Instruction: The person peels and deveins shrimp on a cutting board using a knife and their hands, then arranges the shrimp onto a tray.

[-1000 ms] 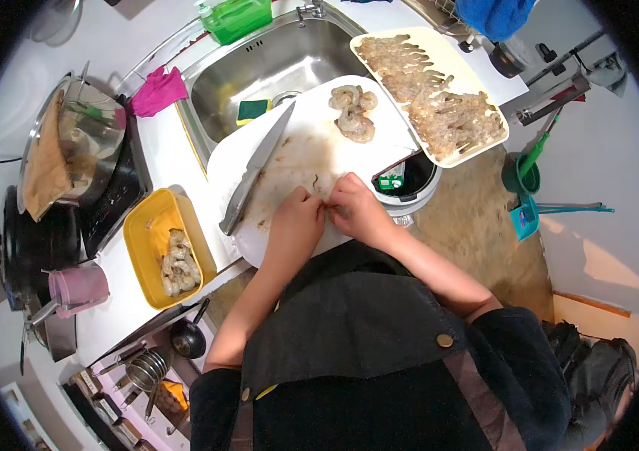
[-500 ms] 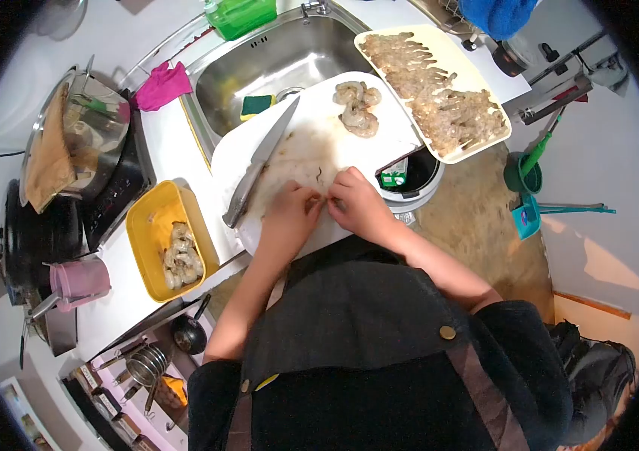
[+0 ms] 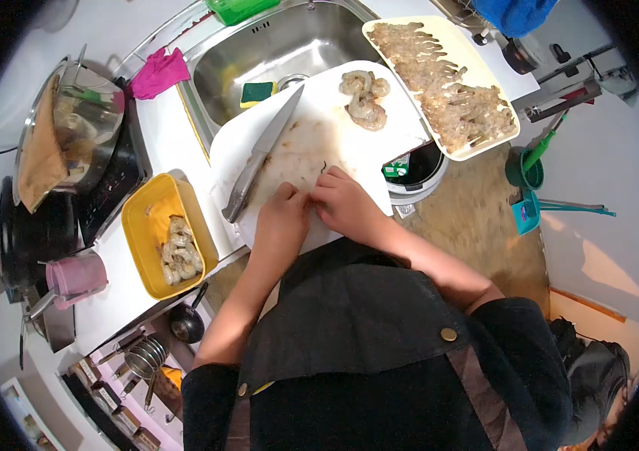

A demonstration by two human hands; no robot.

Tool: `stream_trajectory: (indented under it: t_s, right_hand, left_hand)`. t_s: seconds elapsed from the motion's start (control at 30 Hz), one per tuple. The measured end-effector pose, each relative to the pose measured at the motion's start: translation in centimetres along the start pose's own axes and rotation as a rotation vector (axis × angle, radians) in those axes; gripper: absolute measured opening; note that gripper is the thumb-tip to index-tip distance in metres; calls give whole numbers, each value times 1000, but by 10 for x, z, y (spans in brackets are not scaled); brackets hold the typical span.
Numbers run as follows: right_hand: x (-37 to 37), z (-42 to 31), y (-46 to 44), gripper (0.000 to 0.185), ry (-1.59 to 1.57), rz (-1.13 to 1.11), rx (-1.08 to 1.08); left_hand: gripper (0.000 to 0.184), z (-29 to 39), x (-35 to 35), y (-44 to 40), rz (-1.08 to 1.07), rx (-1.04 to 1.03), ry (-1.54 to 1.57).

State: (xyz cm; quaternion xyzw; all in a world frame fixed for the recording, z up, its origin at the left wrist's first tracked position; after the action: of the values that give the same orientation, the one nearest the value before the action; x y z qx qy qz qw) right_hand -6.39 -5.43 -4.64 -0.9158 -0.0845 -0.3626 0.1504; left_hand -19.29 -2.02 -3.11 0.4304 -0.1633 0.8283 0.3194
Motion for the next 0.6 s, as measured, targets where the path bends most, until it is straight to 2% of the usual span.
stream_trajectory:
  t_s: [0.13, 0.23, 0.33, 0.6]
  right_hand:
    - [0, -3, -2, 11, 49, -33, 34]
    - [2, -2, -4, 8, 106, -73, 62]
    - [7, -4, -13, 4, 122, -104, 40]
    - [-10, -8, -18, 6, 101, -94, 59]
  left_hand:
    - [9, -7, 1, -1, -24, -61, -30]
    - [13, -10, 13, -2, -111, -82, 91]
    - [17, -23, 22, -4, -148, 14, 242]
    - [15, -26, 16, 0, -111, 54, 114]
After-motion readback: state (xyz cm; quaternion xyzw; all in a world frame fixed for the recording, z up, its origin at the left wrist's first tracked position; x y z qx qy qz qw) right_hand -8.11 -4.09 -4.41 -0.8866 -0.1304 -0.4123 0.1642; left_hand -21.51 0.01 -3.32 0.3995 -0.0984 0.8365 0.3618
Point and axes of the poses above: each hand's wrist, its own y-axis away from the middle knuckle, its own x-axis out of the back of the hand, z = x × y, the point moved 4 cm from there along -y, towards the middle knuckle, and after that the axes turned 8 degrees about -z, right-handed, at the moved point
